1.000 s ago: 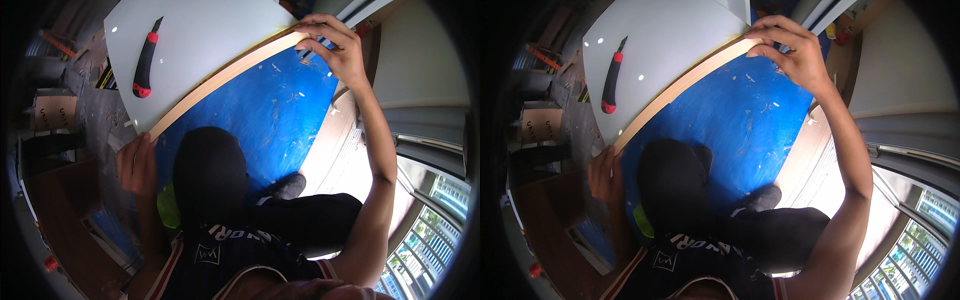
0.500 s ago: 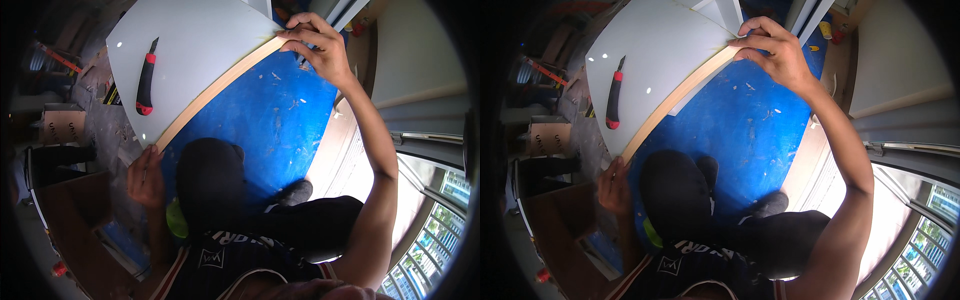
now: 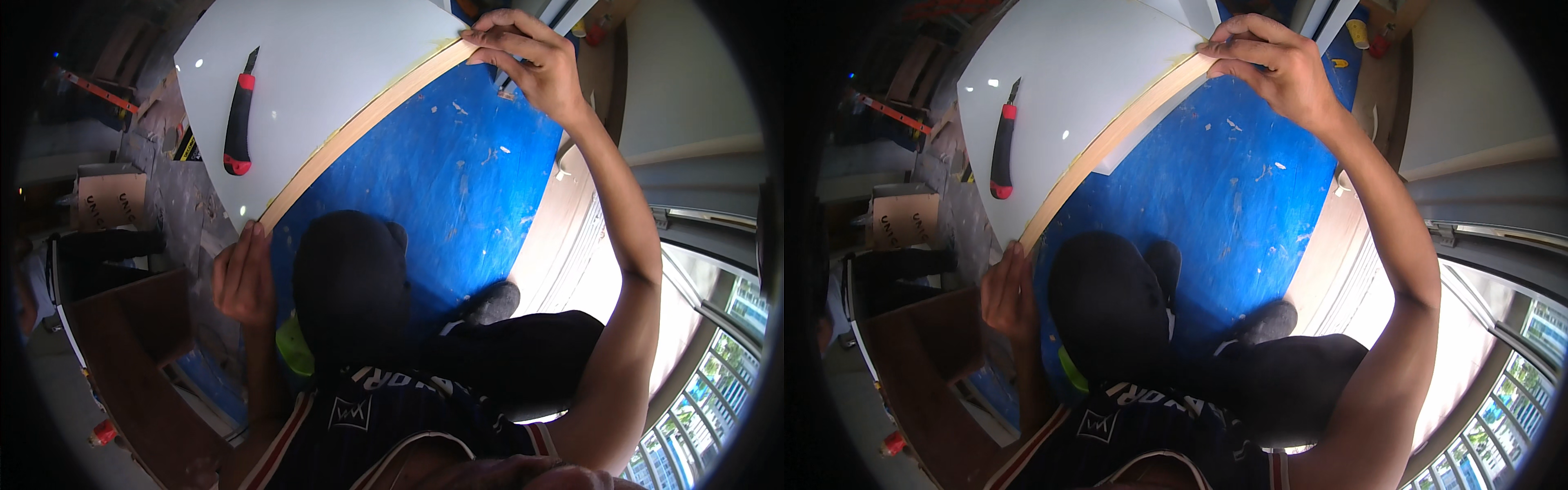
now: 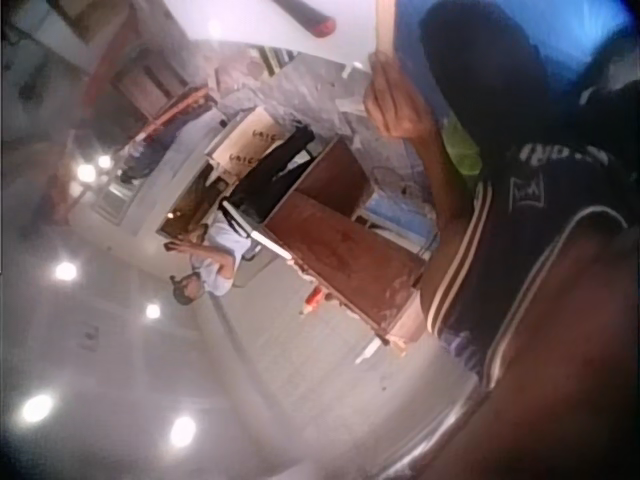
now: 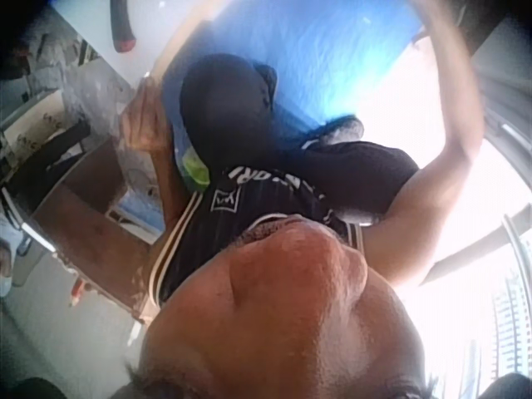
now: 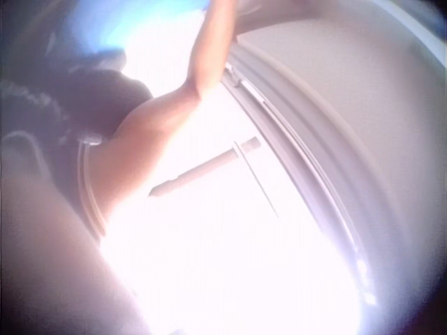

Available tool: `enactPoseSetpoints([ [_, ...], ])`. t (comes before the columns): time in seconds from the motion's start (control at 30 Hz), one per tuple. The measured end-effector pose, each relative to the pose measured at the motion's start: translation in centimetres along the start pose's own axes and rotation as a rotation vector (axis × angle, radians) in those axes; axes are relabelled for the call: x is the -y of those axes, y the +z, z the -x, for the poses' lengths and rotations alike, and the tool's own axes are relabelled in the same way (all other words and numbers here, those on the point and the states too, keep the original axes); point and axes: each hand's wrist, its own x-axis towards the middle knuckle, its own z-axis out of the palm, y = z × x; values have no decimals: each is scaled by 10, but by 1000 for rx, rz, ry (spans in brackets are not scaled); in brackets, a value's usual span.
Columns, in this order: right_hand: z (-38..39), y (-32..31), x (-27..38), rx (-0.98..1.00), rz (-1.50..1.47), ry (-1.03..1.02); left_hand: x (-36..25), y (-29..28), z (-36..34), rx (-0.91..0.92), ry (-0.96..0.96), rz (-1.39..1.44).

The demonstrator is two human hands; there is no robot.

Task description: The person trims the edge of a white board using a utility knife and then applies a strip of edging tape along the side of the board.

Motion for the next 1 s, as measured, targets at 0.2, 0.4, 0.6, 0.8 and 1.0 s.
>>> enactPoseSetpoints([
  [0.2,0,-3,8,43,-316,211,2,-1,-2,9,3,-11],
  [0.4,-13,-8,23,61,-23,91,2,2,1,-3,-19,-22],
  [0.6,-9,-6,10,-1,-96,33,0,4,-1,-9,2,-15],
  [0.8,-6,-5,7,-15,-112,-6,-11,2,-4,7,-25,-46],
  [1.0,-4,-1,1,-36,-62,-70,-8,3,0,-3,-32,-28],
])
